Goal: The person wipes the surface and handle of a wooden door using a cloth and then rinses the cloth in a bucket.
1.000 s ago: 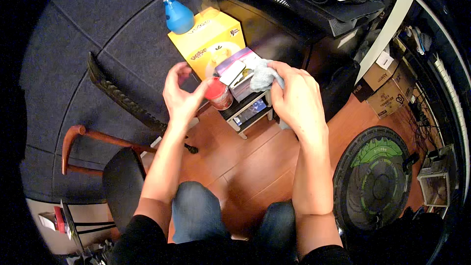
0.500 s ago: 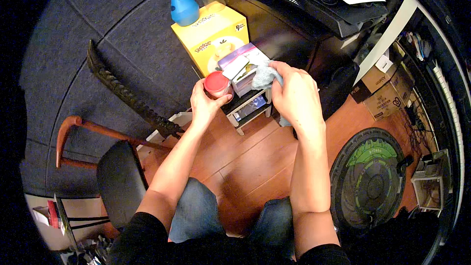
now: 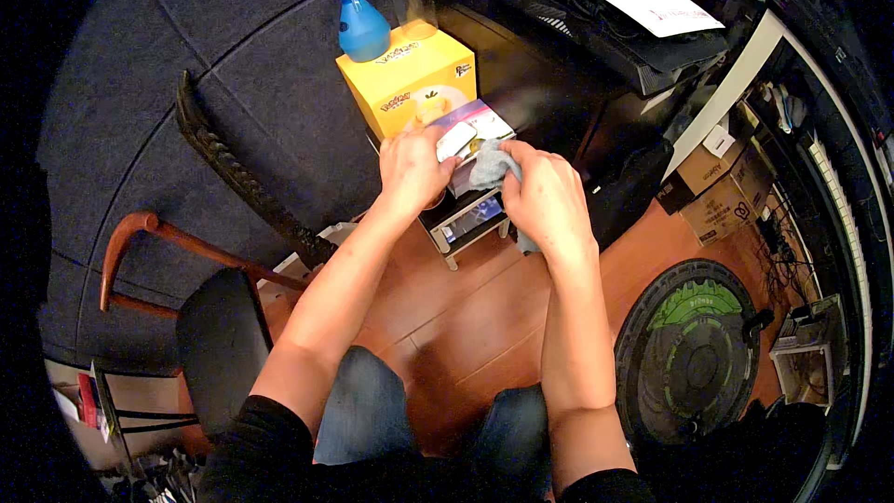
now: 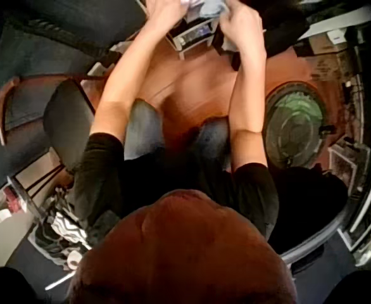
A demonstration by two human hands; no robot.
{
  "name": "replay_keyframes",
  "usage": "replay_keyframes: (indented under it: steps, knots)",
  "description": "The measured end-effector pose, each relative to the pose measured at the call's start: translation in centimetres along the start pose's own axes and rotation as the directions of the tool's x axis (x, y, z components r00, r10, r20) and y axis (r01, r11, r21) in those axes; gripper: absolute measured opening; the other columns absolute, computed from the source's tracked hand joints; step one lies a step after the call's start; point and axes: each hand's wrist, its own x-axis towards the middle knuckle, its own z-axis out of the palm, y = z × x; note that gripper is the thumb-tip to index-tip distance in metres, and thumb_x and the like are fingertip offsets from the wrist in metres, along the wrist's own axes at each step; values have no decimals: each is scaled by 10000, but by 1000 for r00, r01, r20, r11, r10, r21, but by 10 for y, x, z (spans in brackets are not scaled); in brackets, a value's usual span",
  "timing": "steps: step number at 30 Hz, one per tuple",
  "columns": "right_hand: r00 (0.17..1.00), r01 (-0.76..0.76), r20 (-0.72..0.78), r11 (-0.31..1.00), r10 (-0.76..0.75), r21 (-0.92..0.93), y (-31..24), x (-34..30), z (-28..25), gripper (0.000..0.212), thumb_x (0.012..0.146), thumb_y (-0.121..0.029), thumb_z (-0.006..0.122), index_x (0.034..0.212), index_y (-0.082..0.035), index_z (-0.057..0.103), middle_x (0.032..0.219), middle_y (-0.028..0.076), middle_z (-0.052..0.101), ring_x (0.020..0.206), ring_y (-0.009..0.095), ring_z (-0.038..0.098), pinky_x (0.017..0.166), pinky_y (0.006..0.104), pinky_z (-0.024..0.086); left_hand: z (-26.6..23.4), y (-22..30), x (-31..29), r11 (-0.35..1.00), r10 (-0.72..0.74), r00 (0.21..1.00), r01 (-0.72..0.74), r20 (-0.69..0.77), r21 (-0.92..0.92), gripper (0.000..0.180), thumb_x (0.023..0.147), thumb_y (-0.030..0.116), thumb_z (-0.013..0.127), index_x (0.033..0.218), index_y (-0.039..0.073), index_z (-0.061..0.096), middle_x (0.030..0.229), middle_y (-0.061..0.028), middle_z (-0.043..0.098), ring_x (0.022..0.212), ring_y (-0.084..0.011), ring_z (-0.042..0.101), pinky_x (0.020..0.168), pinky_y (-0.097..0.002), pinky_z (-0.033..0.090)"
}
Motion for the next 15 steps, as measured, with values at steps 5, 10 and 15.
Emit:
replay_keyframes:
  steps: [5, 10, 15]
  knots:
    - [1000, -19, -14, 1000, 19, -3, 0, -1, -6, 352, 792, -41, 585, 1131, -14, 679, 976, 266, 696, 975, 419, 663, 909, 481, 514, 5, 3, 8, 997, 0, 999, -3, -45, -75, 301, 666, 156, 806, 930, 44, 712, 828, -199, 708, 870, -377, 695, 815, -483, 529]
    - [1000, -17, -21, 1000, 17, -6, 3, -2, -9, 357, 796, -40, 581, 1136, -13, 687, 1007, 269, 694, 987, 414, 666, 922, 470, 512, -12, 14, 14, 991, -1, 995, -13, -103, -136, 302, 693, 151, 761, 969, 36, 720, 843, -204, 709, 867, -380, 690, 841, -480, 528]
    - [999, -12, -48, 1000, 12, 7, 3, -1, -11, 363, 798, -43, 585, 1147, -21, 683, 997, 263, 697, 986, 408, 668, 913, 469, 516, -68, -5, 54, 999, -17, 968, 6, -252, -46, 359, 727, 229, 766, 1060, 94, 746, 977, -197, 728, 917, -351, 708, 873, -421, 552]
